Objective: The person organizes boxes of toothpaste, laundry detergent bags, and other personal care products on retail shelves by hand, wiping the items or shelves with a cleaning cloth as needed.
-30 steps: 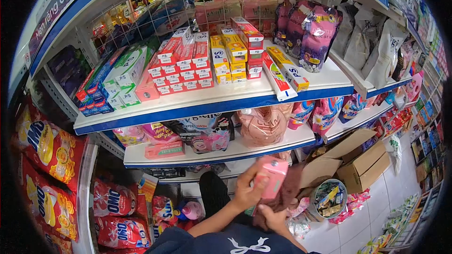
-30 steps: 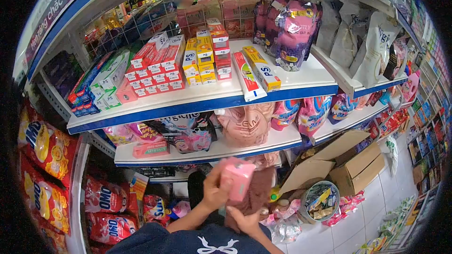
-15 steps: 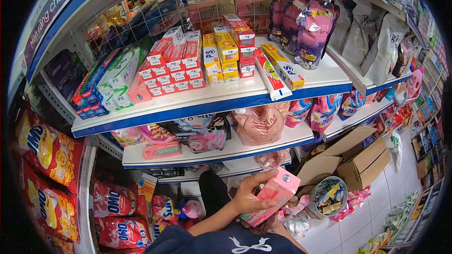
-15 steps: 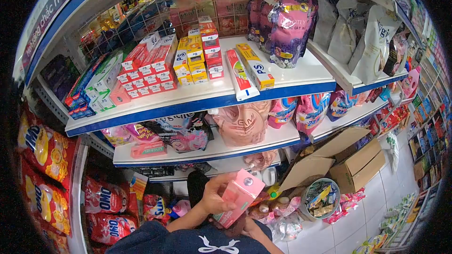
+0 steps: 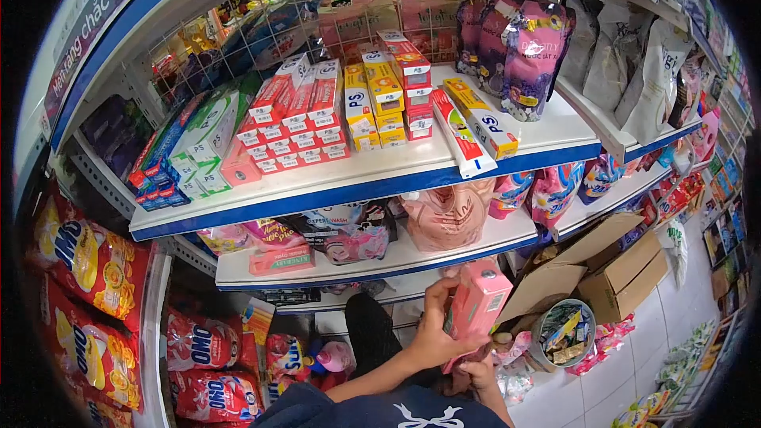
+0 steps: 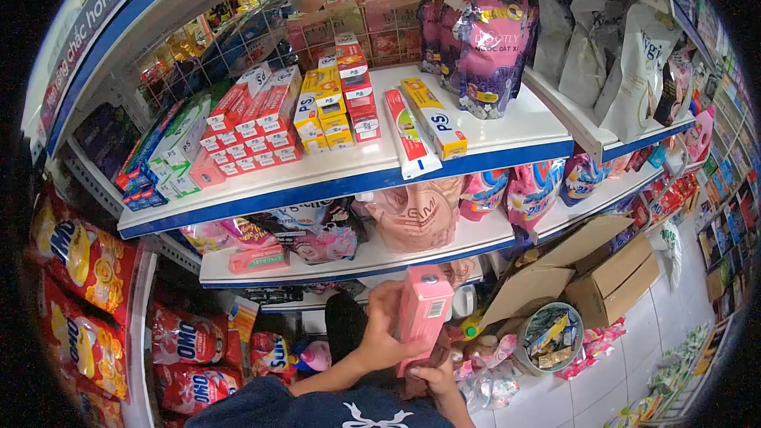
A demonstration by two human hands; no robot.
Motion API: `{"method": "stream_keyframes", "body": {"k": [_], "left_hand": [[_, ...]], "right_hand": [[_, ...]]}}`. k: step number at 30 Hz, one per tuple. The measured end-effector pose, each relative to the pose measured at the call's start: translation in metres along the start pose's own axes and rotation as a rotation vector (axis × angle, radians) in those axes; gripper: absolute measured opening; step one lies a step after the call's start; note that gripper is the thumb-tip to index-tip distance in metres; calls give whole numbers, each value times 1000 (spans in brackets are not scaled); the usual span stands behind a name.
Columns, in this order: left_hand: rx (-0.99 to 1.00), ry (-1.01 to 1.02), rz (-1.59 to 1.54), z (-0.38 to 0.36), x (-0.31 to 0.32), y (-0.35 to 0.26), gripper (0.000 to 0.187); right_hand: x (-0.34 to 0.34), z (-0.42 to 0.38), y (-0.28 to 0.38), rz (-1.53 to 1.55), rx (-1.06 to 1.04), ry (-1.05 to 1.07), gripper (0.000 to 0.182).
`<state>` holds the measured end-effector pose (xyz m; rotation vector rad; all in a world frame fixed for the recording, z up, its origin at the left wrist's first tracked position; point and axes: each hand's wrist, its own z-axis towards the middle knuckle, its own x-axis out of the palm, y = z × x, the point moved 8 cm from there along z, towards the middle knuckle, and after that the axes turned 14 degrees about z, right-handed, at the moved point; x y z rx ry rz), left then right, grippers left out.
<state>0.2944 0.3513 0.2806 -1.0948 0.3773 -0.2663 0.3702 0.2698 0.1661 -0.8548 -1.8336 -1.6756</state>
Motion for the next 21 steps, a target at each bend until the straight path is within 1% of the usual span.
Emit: {"method": "stream_keyframes", "body": {"k": [1, 4, 5, 8, 9, 12, 13, 15, 16, 17, 18, 20, 21], "left_hand": [[-25, -13, -42, 1, 2, -2, 87], [-37, 72, 47, 5, -2, -3, 81], [-30, 99, 119, 5, -4, -6, 75], [26, 160, 129, 1, 4, -17, 71], [21, 109, 132, -3, 5, -17, 69], [52, 66, 54, -10, 6, -10, 68], [21, -1, -160, -16, 10, 3, 67], [10, -76, -214, -18, 2, 4, 67], [2, -113, -240, -20, -4, 4, 67], [-6, -169, -265, -21, -12, 4, 67], [-13, -227, -288, -20, -20, 4, 67], [48, -316, -297, -18, -33, -6, 65], [53, -367, -207, -22, -33, -2, 66]], "right_hand": [[0, 1, 5, -76, 29, -33, 74], [7, 7, 23, -366, -185, 2, 76], [5, 6, 21, -397, -156, -24, 77], [3, 8, 33, -137, -322, -196, 78], [3, 6, 34, -92, -386, -202, 86], [12, 10, 33, -58, -398, -197, 87], [15, 10, 33, -49, -399, -197, 88], [20, 9, 32, -31, -397, -200, 89], [25, 9, 27, -3, -375, -142, 89], [29, 8, 21, 25, -351, -85, 90], [39, 8, 16, 22, -250, 15, 88], [28, 11, 0, 34, -151, -84, 100], [23, 14, -7, 52, -107, -115, 98]]}}
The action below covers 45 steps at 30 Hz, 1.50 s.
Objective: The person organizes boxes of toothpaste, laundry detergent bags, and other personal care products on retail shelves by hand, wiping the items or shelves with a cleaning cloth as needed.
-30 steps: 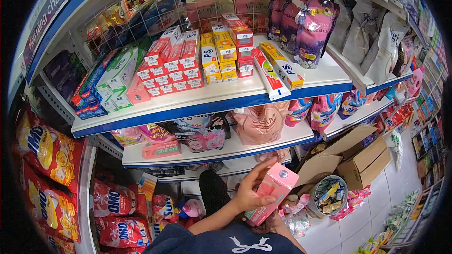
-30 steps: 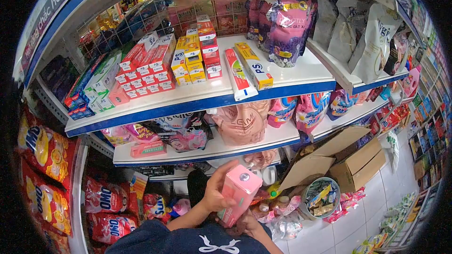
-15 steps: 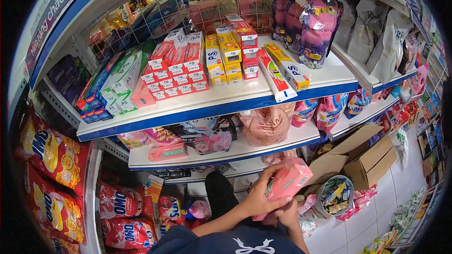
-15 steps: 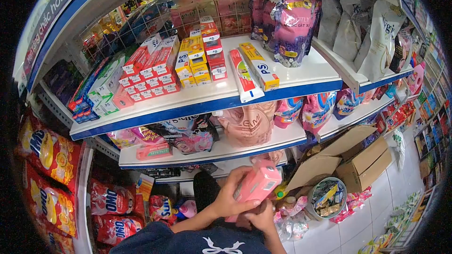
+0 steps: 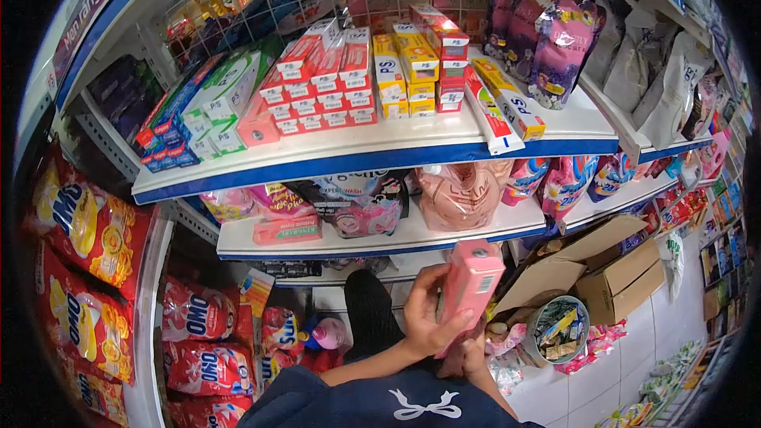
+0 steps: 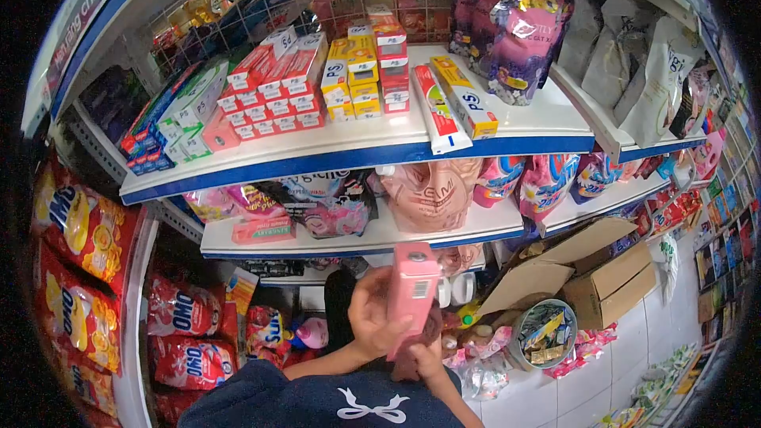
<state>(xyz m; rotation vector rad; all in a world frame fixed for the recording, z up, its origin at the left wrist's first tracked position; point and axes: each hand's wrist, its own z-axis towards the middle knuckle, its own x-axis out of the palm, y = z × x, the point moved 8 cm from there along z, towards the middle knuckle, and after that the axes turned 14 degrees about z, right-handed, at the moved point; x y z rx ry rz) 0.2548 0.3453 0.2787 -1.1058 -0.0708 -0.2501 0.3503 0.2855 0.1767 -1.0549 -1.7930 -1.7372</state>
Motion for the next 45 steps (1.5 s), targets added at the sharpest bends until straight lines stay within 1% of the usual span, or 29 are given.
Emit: {"method": "stream_keyframes", "body": {"k": [3, 4, 7, 8, 11, 12, 13, 14, 15, 16, 18, 20, 21, 23, 24, 25, 26, 27, 29, 31, 32, 33, 35, 37, 38, 39, 41, 44, 45], "left_hand": [[151, 113, 508, -2, 11, -21, 68], [157, 136, 545, -6, 16, -17, 79], [-19, 241, 397, -7, 26, -9, 92], [-7, 304, 351, -10, 31, -3, 100], [-14, 422, 589, -12, 40, 7, 98], [-70, 455, 591, -10, 41, 6, 95], [-243, 497, 532, -14, 38, 22, 94], [-184, 481, 547, -16, 36, 25, 93], [-118, 460, 568, -14, 33, 25, 92], [-134, 415, 563, -14, 30, 24, 92], [-171, 329, 553, -19, 22, 22, 91], [-158, 259, 567, -20, 12, 21, 89], [-153, 227, 569, -23, 8, 21, 88], [-37, 148, 661, -20, -4, 11, 84], [-24, 81, 682, -23, -16, 12, 84], [-7, 13, 704, -27, -27, 16, 85], [-31, -203, 565, -35, -43, 15, 89], [59, -366, 608, -37, -57, 6, 95], [104, -469, 658, -33, -78, -12, 96], [51, -524, 682, -38, -103, -8, 94], [37, -556, 690, -37, -113, -9, 93], [24, -620, 800, -36, -126, -9, 88], [-135, -738, 775, -35, -165, 11, 85], [-128, -847, 939, -43, -227, 43, 79], [-137, -946, 743, -39, -242, 48, 75], [-138, -979, 570, -24, -244, 36, 71], [-177, -1041, 542, -16, -289, 56, 74], [-565, -1250, 1119, -11, -340, 60, 81], [-553, -1265, 1106, -7, -353, 61, 83]], "right_hand": [[-11, 7, -9, -5, 62, -34, 94], [-14, 9, -9, -15, 64, -34, 93], [-23, 9, -5, -50, 71, -45, 89], [-25, 10, -2, -62, 59, -50, 87], [-32, 9, 3, -108, 61, -61, 83], [-34, 9, 5, -124, 61, -71, 82], [-36, 9, 7, -150, 64, -68, 80], [-37, 8, 8, -215, 65, -47, 79], [-38, 6, 9, -299, 68, -14, 78], [-36, 3, 10, -537, 76, 76, 77], [-24, -10, 14, -1357, 34, 379, 74], [-24, -14, 13, -1473, 58, 467, 71], [-25, -12, 14, -1420, 79, 454, 70], [-34, -3, 7, -727, 126, 199, 42], [-38, 0, 5, -396, 96, 96, 30], [-39, 1, 1, -267, 173, 23, 30], [-35, 0, 0, -246, 167, -20, 29], [-29, 1, 1, -220, 156, -56, 29], [-39, 2, -19, -74, 266, -177, 35], [-46, 11, -49, 139, 300, -61, 34], [-39, 7, -45, 107, 328, -84, 35], [-34, 5, -41, 83, 349, -114, 36], [-33, 5, -37, 31, 380, -167, 38], [-62, 10, -56, 173, 401, -155, 38], [-76, 12, -64, 241, 418, -150, 38], [-87, 12, -66, 305, 423, -200, 40], [-97, 16, -64, 339, 406, -249, 43], [-86, 22, -43, 369, 362, -234, 42], [-85, 23, -35, 386, 357, -228, 42]]}}
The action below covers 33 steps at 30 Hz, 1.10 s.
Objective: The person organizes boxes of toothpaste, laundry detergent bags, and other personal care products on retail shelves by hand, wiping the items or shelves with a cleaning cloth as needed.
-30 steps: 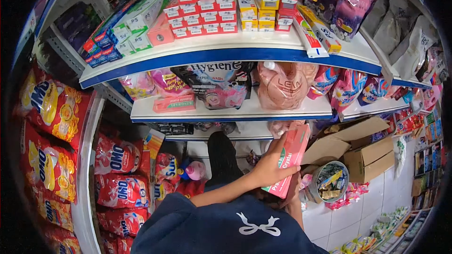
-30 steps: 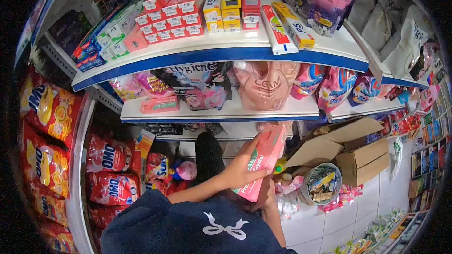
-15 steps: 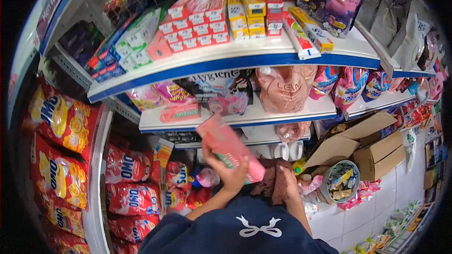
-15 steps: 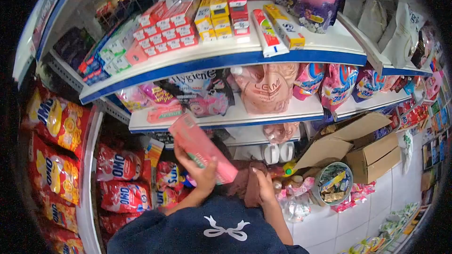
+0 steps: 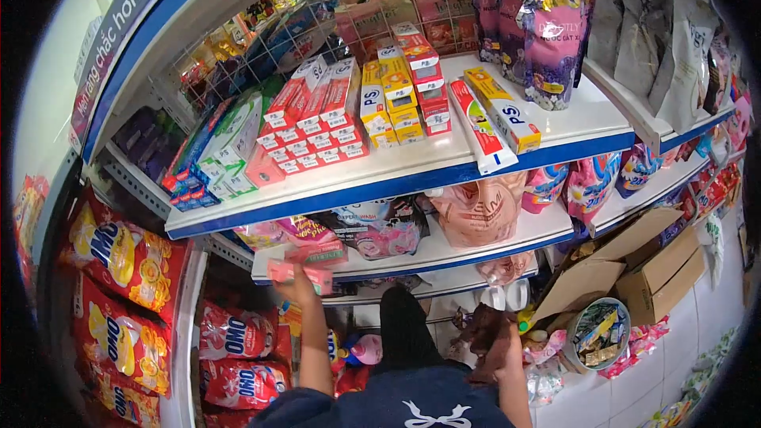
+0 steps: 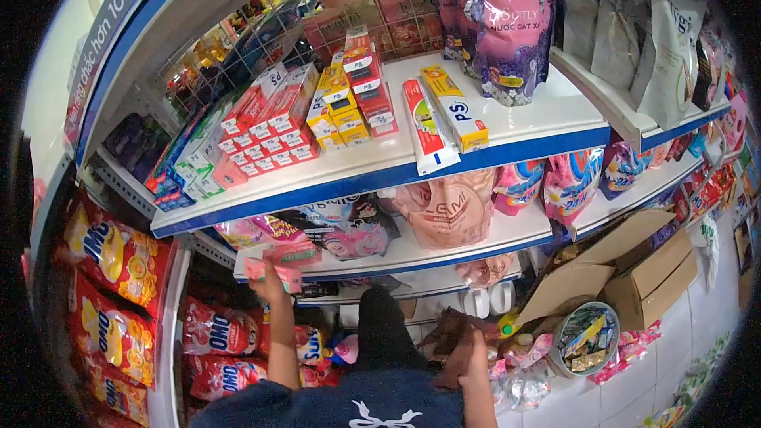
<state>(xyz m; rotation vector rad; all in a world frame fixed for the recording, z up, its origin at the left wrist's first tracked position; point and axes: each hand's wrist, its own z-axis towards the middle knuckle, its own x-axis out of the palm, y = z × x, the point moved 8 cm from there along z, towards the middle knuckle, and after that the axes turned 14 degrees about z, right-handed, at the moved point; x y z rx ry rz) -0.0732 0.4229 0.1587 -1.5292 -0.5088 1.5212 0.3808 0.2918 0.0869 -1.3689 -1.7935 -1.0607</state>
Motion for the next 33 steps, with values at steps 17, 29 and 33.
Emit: {"method": "stream_keyframes", "body": {"k": [17, 29, 33], "left_hand": [[-6, -420, 96, 25, 60, 28, 97], [-275, -300, 200, 23, 59, -1, 97], [-298, -232, 150, 28, 70, 5, 94]], "right_hand": [[-24, 24, 56, 118, -353, -12, 43], [-40, 9, 47, 93, -321, -159, 41], [-19, 8, 48, 110, -389, -156, 40]]}}
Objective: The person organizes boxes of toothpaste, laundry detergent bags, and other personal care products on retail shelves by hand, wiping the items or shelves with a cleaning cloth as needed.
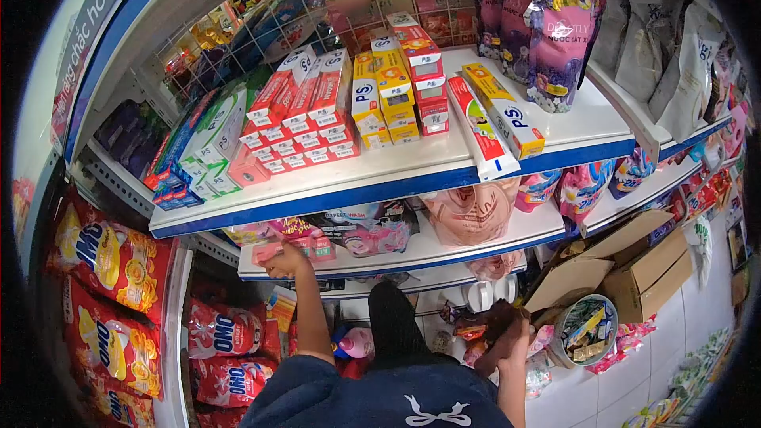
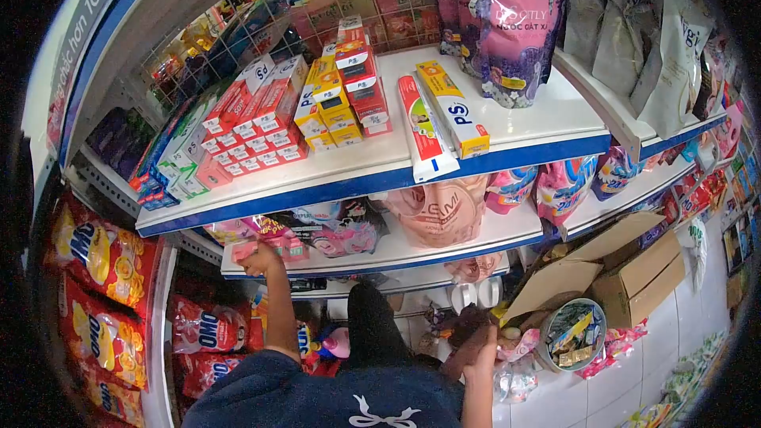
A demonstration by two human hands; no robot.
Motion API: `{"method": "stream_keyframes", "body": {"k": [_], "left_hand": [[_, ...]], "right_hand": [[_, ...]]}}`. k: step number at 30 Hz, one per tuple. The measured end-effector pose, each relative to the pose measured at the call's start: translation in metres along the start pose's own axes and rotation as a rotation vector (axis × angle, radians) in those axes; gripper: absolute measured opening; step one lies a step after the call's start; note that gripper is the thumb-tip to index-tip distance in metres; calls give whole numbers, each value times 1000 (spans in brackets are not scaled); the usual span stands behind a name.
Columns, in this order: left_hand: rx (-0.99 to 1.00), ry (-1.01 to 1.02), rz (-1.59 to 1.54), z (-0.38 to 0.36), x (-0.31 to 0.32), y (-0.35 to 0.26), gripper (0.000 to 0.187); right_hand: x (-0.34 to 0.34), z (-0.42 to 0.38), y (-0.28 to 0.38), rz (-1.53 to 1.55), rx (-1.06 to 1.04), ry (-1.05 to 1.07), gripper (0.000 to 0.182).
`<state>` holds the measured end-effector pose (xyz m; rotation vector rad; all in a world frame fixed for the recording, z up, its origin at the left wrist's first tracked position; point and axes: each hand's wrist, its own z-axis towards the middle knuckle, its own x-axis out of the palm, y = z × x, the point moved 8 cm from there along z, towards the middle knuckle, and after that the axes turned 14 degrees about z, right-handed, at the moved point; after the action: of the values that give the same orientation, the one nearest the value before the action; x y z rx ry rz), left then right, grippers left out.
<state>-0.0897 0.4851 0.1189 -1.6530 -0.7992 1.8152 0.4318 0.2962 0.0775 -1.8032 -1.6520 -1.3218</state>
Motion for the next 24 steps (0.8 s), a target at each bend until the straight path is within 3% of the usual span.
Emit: {"method": "stream_keyframes", "body": {"k": [3, 7, 13, 16, 17, 19, 24], "left_hand": [[-30, -36, 2, -1, -2, -4, 92], [-29, 98, -5, 2, 5, -3, 83], [825, -194, -326, -77, -122, -59, 67], [1124, 24, -580, -127, -207, -113, 66], [1199, 14, -685, -128, -222, -124, 67], [1395, -146, -582, -134, -262, -157, 62], [1659, 45, -548, -141, -288, -236, 49]], "right_hand": [[5, -6, -3, -44, 59, 86, 40], [2, -3, -6, -81, 62, 93, 41], [14, -16, -15, -146, 125, 81, 40], [0, -13, -20, -209, 151, 70, 40], [2, -14, -22, -229, 165, 72, 40], [2, -14, -30, -227, 221, 87, 39], [8, -17, -41, -268, 279, 125, 36]]}}
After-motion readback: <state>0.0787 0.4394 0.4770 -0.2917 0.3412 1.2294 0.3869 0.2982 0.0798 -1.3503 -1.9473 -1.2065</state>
